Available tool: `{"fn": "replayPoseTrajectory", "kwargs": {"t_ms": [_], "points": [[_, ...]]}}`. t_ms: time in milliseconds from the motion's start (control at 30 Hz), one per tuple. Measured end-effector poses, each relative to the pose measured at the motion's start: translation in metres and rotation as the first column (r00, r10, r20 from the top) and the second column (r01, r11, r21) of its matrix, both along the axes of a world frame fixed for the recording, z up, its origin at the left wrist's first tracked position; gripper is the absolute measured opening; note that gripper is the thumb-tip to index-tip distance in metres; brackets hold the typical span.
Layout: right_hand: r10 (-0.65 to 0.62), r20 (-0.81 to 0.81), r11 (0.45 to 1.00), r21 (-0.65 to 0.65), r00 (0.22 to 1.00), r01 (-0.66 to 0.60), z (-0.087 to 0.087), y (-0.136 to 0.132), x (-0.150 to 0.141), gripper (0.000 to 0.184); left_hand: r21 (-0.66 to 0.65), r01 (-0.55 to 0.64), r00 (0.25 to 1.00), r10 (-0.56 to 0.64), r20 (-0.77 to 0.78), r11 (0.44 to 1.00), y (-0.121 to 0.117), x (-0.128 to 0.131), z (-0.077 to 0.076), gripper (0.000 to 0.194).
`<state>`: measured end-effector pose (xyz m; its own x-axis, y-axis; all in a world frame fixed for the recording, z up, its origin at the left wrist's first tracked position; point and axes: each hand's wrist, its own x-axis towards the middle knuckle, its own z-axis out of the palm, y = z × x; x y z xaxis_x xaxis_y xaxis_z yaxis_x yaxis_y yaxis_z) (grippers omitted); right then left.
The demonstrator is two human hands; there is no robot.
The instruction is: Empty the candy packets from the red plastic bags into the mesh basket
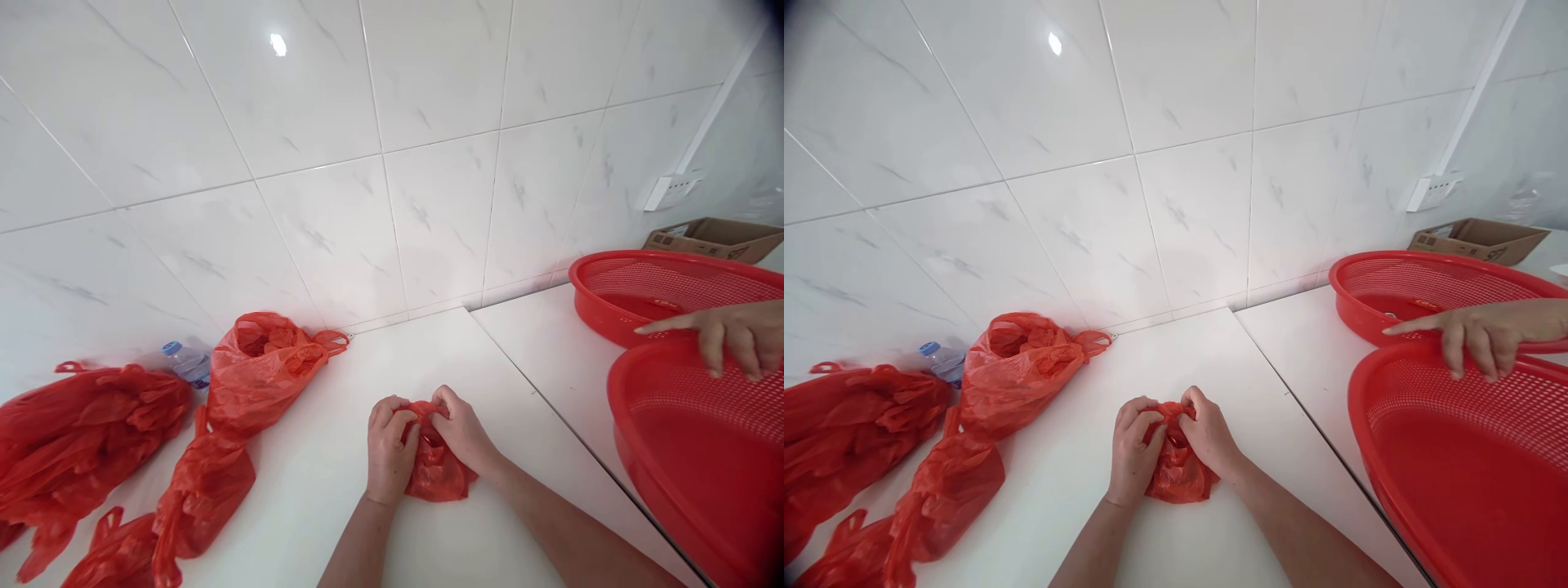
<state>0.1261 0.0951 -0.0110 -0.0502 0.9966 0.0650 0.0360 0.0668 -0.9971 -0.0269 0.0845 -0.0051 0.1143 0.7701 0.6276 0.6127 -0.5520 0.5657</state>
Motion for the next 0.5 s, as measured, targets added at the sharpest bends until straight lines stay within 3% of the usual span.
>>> {"fn": "replayPoseTrajectory", "kwargs": {"t_ms": [133, 233, 367, 500], "points": [[0.124, -0.109, 0.99, -0.055, 0.986, -0.13, 0.008, 0.002, 0.006, 0.006, 0.011, -0.003, 0.999, 0.004, -0.045, 1.0, 0.0, 0.0, -0.001, 0.019], [0.221, -0.297, 0.96, -0.105, 0.929, -0.261, 0.014, 0.005, 0.011, 0.007, 0.012, -0.021, 0.999, 0.021, -0.033, 1.0, 0.001, 0.0, -0.002, 0.018], [0.2, -0.505, 0.933, -0.164, 0.84, -0.321, 0.012, 0.009, 0.016, 0.025, 0.01, -0.008, 1.0, 0.008, 0.003, 1.0, 0.002, 0.0, -0.001, 0.017], [0.144, -0.601, 0.929, -0.191, 0.786, -0.317, 0.005, 0.015, 0.018, 0.026, 0.016, 0.014, 1.0, -0.014, 0.007, 1.0, 0.0, 0.001, 0.001, 0.017]]}}
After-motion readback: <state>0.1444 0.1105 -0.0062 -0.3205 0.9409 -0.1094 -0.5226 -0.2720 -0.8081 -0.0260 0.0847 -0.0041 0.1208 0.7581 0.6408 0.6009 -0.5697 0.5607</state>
